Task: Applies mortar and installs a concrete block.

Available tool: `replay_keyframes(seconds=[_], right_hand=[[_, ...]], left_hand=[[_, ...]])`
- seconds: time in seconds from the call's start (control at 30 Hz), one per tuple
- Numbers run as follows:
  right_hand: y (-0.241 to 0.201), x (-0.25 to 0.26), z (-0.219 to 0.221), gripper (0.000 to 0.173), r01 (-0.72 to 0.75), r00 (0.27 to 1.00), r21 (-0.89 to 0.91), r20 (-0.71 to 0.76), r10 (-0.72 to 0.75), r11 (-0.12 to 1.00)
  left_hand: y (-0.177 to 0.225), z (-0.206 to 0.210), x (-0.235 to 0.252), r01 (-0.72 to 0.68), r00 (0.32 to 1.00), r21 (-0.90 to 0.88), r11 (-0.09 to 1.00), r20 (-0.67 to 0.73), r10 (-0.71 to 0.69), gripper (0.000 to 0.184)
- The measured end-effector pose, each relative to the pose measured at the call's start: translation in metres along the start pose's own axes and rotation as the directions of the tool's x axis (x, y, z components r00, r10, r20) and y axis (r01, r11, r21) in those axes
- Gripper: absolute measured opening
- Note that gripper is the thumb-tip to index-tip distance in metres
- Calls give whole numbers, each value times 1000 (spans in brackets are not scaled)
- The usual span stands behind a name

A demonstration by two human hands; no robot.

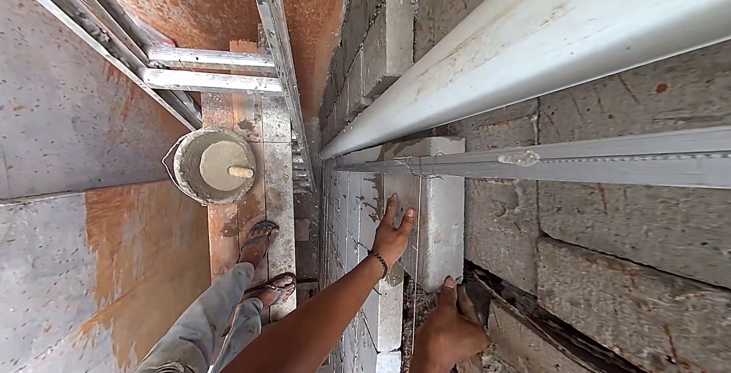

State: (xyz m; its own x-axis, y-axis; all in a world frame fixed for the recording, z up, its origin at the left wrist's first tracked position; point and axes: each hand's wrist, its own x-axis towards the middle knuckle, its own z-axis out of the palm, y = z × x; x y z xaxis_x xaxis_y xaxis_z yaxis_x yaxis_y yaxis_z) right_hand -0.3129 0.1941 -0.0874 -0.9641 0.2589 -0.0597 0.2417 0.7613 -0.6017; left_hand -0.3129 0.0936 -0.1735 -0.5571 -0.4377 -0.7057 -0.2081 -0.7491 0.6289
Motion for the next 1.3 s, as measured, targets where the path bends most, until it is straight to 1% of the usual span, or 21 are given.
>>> replay_keyframes(seconds=[0.07, 0.27, 0.37, 0.47, 0.53, 0.63, 0.7, 0.77, 0.83, 0.9, 1.07, 1.17, 1.3], right_hand=[[-2, 0, 3, 30, 22, 1000, 10, 7, -22, 1000], [-7, 2, 9, 30, 26, 1000, 30, 15, -27, 999], [-5, 4, 10, 30, 18, 1000, 45, 16, -19, 999], [-2, 7, 7, 28, 15, 999, 58, 37, -18, 998], [4, 9, 2, 30, 11, 997, 110, 77, -20, 994], [6, 12, -1, 31, -35, 993, 203, 118, 11, 979], [5, 11, 1, 29, -60, 993, 219, 111, 36, 974], [1, 10, 2, 28, -81, 993, 228, 105, 59, 970], [-1, 8, 2, 28, -88, 993, 228, 103, 66, 970], [-2, 8, 1, 28, -79, 993, 213, 98, 59, 974], [-7, 6, 1, 27, -104, 990, 225, 111, 81, 969], [-1, 7, 2, 28, -70, 994, 191, 95, 52, 979], [1, 10, -1, 32, -115, 986, 225, 146, 84, 968]], left_hand=[[2, -1, 3, -1, 1000, 1, 1000, 0, 1, 66], [7, -3, 9, 1, 1000, -9, 1000, 2, -1, 67], [8, -7, 13, 10, 1000, 38, 999, 16, -10, 67], [8, -18, 15, 21, 997, 89, 996, 71, -27, 71], [8, -34, 17, 19, 990, 137, 990, 137, -38, 69], [13, -59, 26, -24, 972, 268, 963, 232, -41, 61], [17, -69, 30, -71, 953, 359, 931, 300, -43, 61], [26, -72, 31, -113, 940, 434, 894, 337, -45, 60], [36, -72, 29, -138, 939, 495, 858, 340, -45, 57], [41, -71, 26, -152, 937, 519, 841, 346, -44, 57], [39, -69, 28, -153, 947, 473, 868, 320, -7, 56], [41, -68, 26, -173, 949, 483, 858, 314, 14, 53], [31, -63, 26, -176, 958, 474, 863, 284, 40, 54]])
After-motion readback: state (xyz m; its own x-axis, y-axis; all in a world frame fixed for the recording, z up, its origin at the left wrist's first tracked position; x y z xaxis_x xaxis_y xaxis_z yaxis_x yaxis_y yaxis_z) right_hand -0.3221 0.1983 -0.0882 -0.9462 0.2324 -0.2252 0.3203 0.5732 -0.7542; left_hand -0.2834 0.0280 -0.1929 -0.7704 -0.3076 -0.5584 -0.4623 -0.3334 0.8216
